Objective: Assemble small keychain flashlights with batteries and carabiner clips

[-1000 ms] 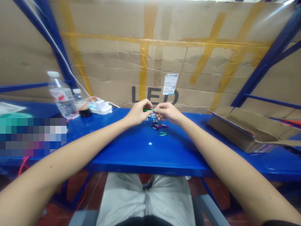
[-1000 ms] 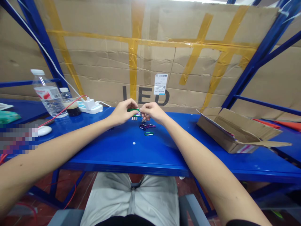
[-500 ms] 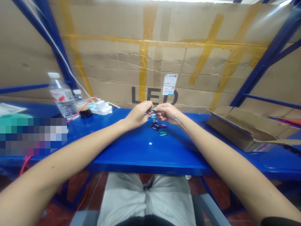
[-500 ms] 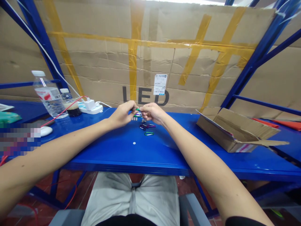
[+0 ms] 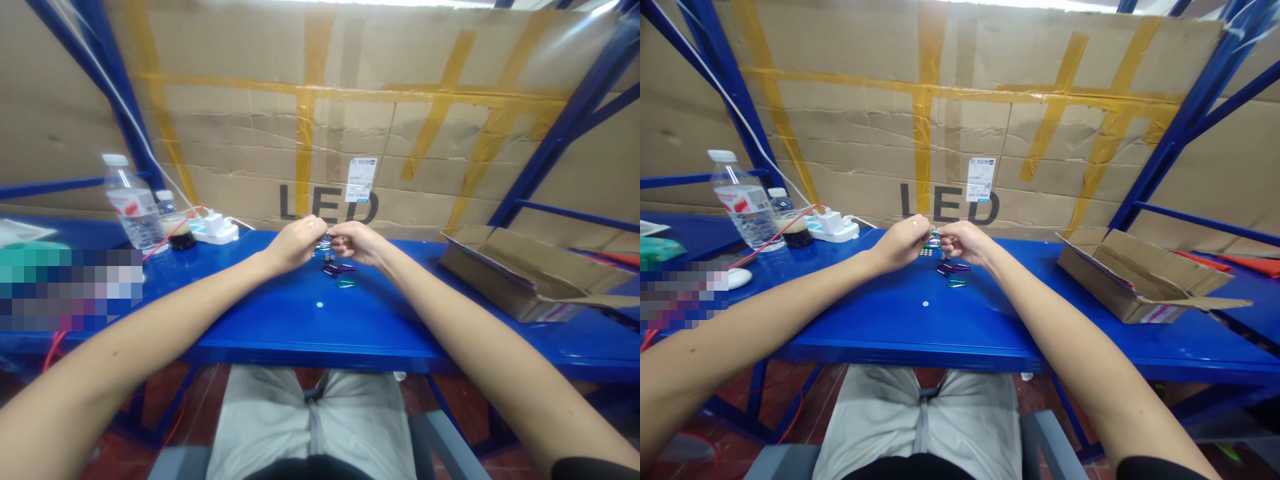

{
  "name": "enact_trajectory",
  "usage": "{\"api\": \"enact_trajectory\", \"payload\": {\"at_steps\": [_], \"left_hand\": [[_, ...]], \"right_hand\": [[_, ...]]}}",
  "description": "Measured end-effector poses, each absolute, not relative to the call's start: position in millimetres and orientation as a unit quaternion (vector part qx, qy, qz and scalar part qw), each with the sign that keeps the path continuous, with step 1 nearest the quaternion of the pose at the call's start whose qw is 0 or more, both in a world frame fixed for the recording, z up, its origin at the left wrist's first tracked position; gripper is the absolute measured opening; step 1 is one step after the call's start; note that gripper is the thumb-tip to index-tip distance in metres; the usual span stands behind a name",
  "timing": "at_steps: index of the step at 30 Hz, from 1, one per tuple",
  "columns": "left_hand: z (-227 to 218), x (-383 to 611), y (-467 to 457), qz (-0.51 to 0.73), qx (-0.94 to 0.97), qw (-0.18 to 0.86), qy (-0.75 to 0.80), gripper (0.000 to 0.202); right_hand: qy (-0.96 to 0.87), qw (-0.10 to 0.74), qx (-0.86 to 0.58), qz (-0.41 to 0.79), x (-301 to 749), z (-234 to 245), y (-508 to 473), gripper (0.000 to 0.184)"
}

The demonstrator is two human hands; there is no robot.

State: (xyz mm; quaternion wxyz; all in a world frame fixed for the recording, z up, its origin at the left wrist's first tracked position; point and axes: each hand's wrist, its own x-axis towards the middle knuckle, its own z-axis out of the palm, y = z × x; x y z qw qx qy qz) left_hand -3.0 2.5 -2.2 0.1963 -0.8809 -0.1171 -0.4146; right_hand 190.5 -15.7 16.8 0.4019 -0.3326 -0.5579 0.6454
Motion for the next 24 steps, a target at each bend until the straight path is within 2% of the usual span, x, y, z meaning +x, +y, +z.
{"api": "enact_trajectory", "payload": {"at_steps": [7, 13, 16, 18, 22, 24], "left_hand": [[-4, 3, -2, -0.458, -0.865, 0.057, -0.197, 0.013], [-5, 6, -3, -0.465, -0.856, 0.022, -0.226, 0.013], [-5, 5, -2, -0.475, -0.843, 0.016, -0.253, 0.012], [-4, 3, 0, -0.486, -0.83, 0.018, -0.272, 0.012], [-4, -1, 6, -0.499, -0.815, -0.002, -0.295, 0.015], [-5, -2, 8, -0.5, -0.811, -0.018, -0.302, 0.014]], "right_hand": [[-0.611, 0.419, -0.351, 0.572, 192, 20, -18, 0.02], [-0.624, 0.424, -0.386, 0.531, 193, 18, -12, 0.029], [-0.651, 0.416, -0.433, 0.464, 200, 25, -12, 0.03], [-0.701, 0.358, -0.477, 0.391, 206, 33, -18, 0.026], [-0.82, 0.086, -0.477, 0.303, 212, 43, -40, 0.006], [-0.838, -0.017, -0.488, 0.245, 209, 40, -50, 0.011]]}}
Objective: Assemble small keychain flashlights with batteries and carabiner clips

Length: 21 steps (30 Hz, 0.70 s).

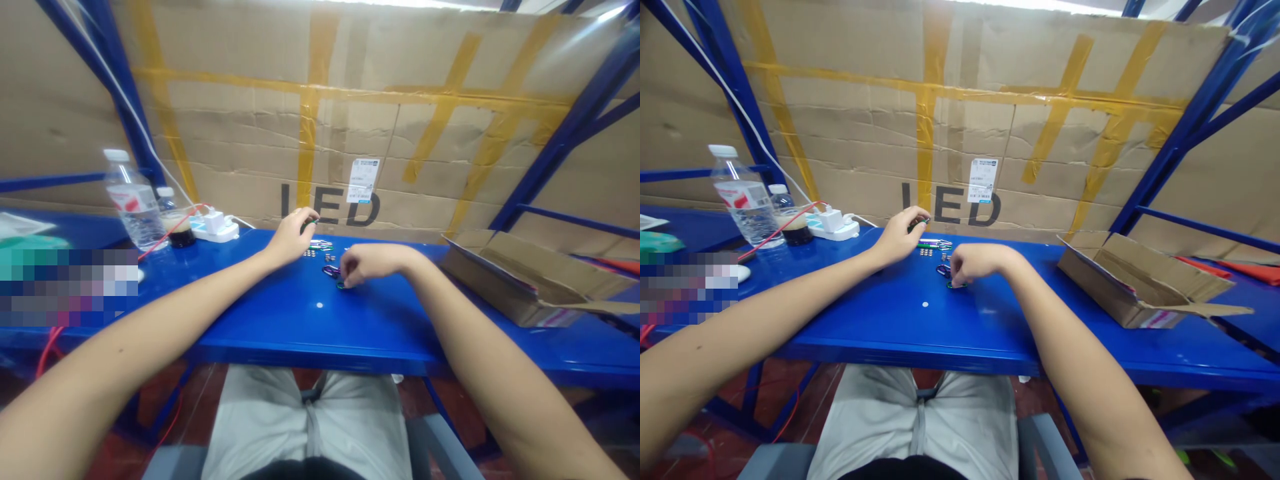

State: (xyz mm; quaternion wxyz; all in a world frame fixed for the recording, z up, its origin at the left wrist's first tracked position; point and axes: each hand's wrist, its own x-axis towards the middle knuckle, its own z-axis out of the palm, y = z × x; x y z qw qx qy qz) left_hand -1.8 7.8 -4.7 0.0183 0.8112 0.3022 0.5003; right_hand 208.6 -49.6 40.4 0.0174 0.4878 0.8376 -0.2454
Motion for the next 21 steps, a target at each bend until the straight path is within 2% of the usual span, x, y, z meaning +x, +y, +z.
{"api": "enact_trajectory", "payload": {"at_steps": [3, 6, 11, 13, 16, 21], "left_hand": [[-5, -2, 9, 0.499, 0.807, 0.032, 0.314, 0.007], [-6, -1, 8, 0.496, 0.806, 0.035, 0.321, 0.005], [-7, 0, 7, 0.471, 0.816, 0.056, 0.33, 0.005], [-7, 1, 5, 0.443, 0.829, 0.089, 0.33, 0.006], [-7, 4, 0, 0.402, 0.854, 0.136, 0.302, 0.007], [-8, 7, -7, 0.363, 0.877, 0.193, 0.247, 0.015]], "right_hand": [[0.836, 0.058, 0.52, -0.166, 200, 31, -55, 0.021], [0.838, 0.067, 0.523, -0.138, 196, 24, -54, 0.016], [0.854, 0.047, 0.495, -0.157, 200, 23, -50, 0.013], [0.86, 0.014, 0.471, -0.195, 204, 25, -48, 0.011], [0.836, -0.08, 0.444, -0.311, 210, 27, -43, 0.01], [0.784, -0.208, 0.374, -0.45, 218, 24, -35, 0.025]]}}
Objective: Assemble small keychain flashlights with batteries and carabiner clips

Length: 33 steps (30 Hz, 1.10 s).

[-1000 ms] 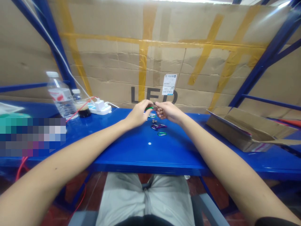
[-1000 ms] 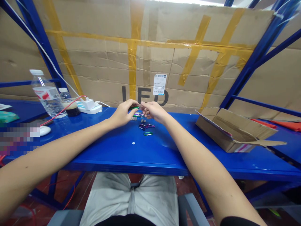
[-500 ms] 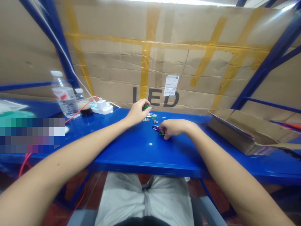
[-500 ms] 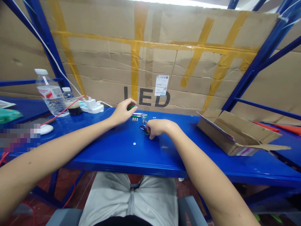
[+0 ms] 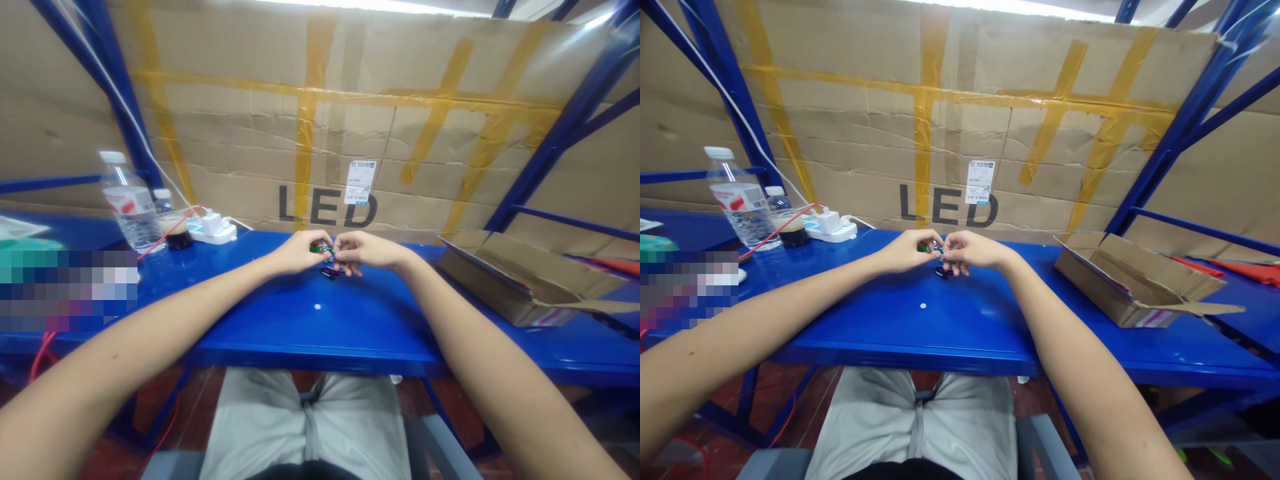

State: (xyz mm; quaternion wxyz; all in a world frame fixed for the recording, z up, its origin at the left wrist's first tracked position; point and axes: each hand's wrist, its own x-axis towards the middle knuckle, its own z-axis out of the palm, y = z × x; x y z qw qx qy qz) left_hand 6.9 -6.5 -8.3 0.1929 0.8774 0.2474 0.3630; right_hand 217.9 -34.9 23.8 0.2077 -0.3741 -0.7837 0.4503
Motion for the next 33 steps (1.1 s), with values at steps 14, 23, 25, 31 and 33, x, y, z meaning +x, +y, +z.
{"api": "enact_trajectory", "payload": {"at_steps": [14, 23, 25, 31, 33], "left_hand": [[-9, 4, -5, 0.353, 0.897, 0.119, 0.236, 0.012], [-8, 4, -4, 0.379, 0.884, 0.098, 0.254, 0.009], [-8, 5, -4, 0.379, 0.885, 0.092, 0.252, 0.008], [-7, 4, -4, 0.374, 0.893, 0.077, 0.238, 0.01], [-7, 4, -4, 0.373, 0.895, 0.073, 0.235, 0.011]], "right_hand": [[-0.696, 0.249, -0.357, 0.571, 218, 9, -24, 0.018], [-0.639, 0.307, -0.318, 0.629, 210, -2, -20, 0.015], [-0.631, 0.314, -0.322, 0.632, 209, -3, -19, 0.012], [-0.607, 0.335, -0.334, 0.638, 203, -3, -21, 0.005], [-0.599, 0.335, -0.335, 0.646, 203, -3, -21, 0.004]]}}
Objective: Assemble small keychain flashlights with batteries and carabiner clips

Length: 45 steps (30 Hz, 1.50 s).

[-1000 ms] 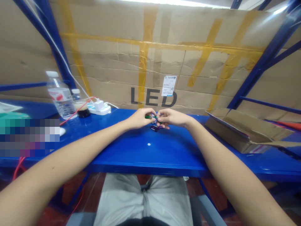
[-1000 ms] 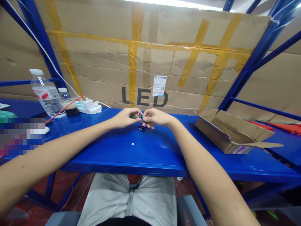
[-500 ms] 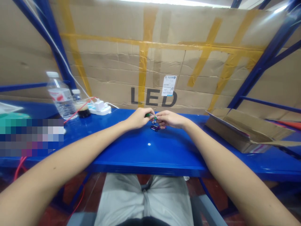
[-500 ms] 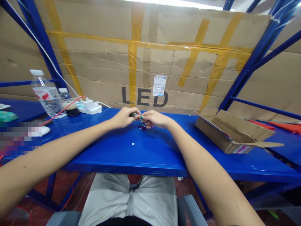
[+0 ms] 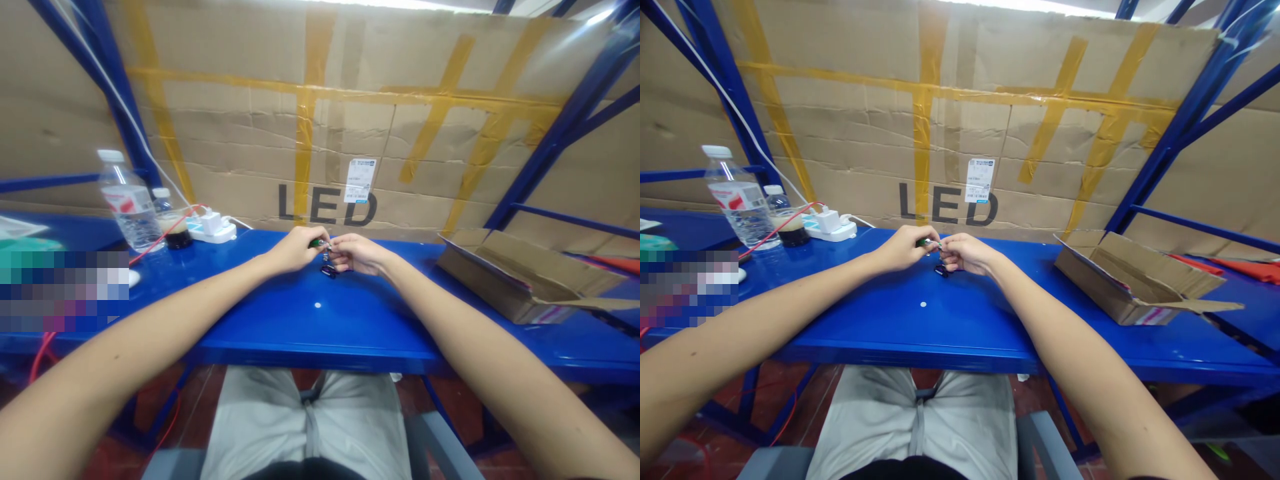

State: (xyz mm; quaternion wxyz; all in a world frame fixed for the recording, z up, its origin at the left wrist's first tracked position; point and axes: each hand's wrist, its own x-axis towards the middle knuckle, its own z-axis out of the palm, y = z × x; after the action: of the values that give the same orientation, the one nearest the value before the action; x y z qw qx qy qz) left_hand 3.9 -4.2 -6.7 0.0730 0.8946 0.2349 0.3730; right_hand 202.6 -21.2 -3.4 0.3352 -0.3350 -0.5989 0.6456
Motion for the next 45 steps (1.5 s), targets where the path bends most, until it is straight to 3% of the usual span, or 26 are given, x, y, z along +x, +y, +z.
{"api": "enact_trajectory", "payload": {"at_steps": [14, 25, 31, 45], "left_hand": [[-4, -2, -1, 0.321, 0.917, 0.044, 0.231, 0.014], [-12, -7, 7, 0.298, 0.937, -0.006, 0.181, 0.021], [-18, -8, 14, 0.286, 0.944, -0.068, 0.153, 0.033], [-23, -10, 16, 0.27, 0.934, -0.214, 0.092, 0.032]], "right_hand": [[-0.567, 0.342, -0.352, 0.662, 199, -3, -18, 0.015], [-0.528, 0.289, -0.417, 0.681, 199, 6, -22, 0.022], [-0.546, 0.285, -0.447, 0.648, 197, 8, -24, 0.024], [-0.571, 0.253, -0.515, 0.586, 194, 6, -26, 0.017]]}}
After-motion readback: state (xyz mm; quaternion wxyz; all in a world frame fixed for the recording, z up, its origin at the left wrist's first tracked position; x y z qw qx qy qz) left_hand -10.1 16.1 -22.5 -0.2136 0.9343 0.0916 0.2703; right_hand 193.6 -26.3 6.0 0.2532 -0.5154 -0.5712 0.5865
